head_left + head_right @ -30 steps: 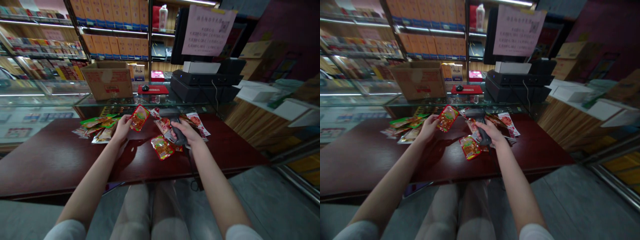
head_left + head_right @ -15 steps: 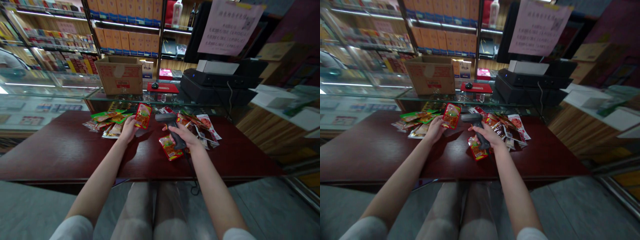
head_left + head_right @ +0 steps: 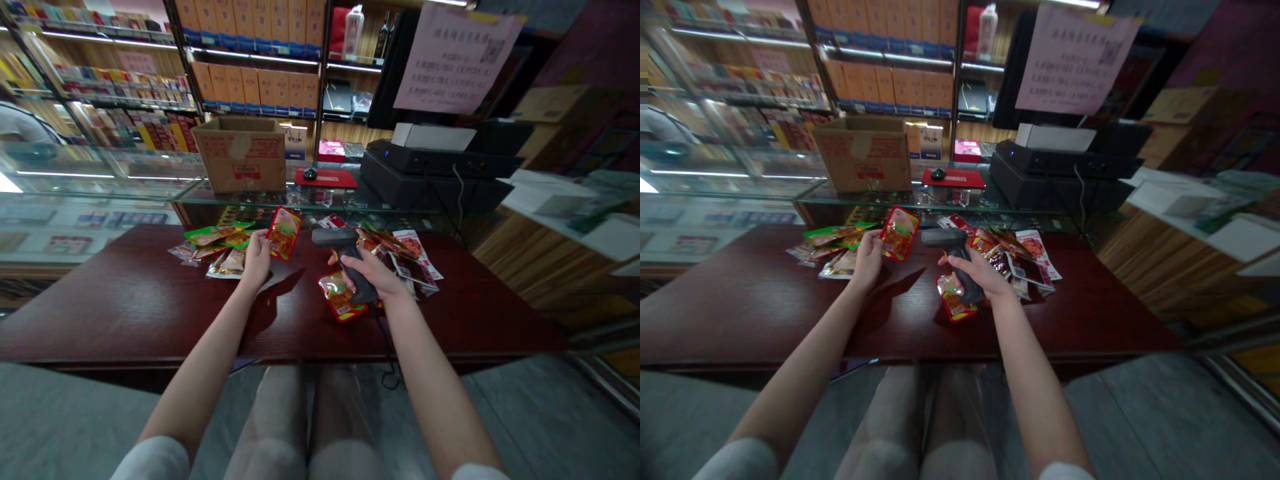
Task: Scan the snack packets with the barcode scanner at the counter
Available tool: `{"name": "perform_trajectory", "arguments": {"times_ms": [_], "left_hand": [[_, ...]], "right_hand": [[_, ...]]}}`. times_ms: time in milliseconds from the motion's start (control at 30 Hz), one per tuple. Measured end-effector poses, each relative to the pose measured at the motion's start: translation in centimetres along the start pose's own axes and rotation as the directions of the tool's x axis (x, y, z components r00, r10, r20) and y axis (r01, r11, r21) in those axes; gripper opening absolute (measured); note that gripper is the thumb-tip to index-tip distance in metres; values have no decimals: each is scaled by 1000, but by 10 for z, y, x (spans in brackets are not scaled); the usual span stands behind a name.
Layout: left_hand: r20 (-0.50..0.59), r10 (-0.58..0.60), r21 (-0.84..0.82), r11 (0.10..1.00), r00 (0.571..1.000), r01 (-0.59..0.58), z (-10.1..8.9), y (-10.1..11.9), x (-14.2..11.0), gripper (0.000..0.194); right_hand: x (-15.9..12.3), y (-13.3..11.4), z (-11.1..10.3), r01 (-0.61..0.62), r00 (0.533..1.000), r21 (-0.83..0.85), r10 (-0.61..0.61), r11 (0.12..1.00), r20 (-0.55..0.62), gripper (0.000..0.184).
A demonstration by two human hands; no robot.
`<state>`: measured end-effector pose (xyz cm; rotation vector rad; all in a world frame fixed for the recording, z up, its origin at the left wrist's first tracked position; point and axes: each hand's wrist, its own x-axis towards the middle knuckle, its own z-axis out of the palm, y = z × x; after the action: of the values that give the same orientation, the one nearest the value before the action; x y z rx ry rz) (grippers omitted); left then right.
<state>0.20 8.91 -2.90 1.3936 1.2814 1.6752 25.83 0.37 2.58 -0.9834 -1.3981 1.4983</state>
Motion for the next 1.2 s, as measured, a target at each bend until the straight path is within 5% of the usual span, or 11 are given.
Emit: {"name": "perform_trajectory", "arguments": {"times_ms": [133, 233, 367, 500, 600, 700, 800, 933, 1067, 1200], "left_hand": [[-199, 215, 315, 938, 956, -145, -27, 31, 11, 23], [-232, 226, 528, 846, 946, -73, -56, 51, 32, 33], [-126, 59, 765, 641, 990, 59, -87, 50, 54, 40], [6, -99, 912, 408, 995, 35, -96, 30, 54, 38], [58, -108, 921, 389, 992, -11, -96, 19, 51, 38], [109, 33, 873, 474, 994, -111, -93, 17, 54, 28], [104, 237, 781, 581, 966, -227, -74, 28, 52, 18], [224, 328, 636, 664, 918, -392, -12, 54, 21, 12], [502, 100, 533, 746, 859, -399, 73, 64, -18, 23], [556, -181, 566, 797, 811, -211, 135, 57, -29, 40]], "right_hand": [[-8, -5, -10, 21, 999, 4, -20, 1000, -42, 37], [-16, -9, -16, 48, 995, 12, -47, 999, -89, 37], [-23, -14, -21, 22, 993, -12, -24, 1000, -120, 39], [-27, -14, -24, 14, 987, 4, -13, 1000, -157, 40], [-31, -16, -27, 24, 985, 11, -21, 1000, -174, 42], [-37, -19, -34, 40, 985, 5, -38, 999, -167, 42], [-43, -20, -46, 39, 981, -3, -39, 999, -189, 42], [-48, -19, -60, 94, 957, 2, -90, 996, -276, 43], [-50, -16, -67, 95, 944, 24, -83, 995, -320, 43], [-51, -13, -74, 30, 943, 22, -21, 999, -331, 46]]}}
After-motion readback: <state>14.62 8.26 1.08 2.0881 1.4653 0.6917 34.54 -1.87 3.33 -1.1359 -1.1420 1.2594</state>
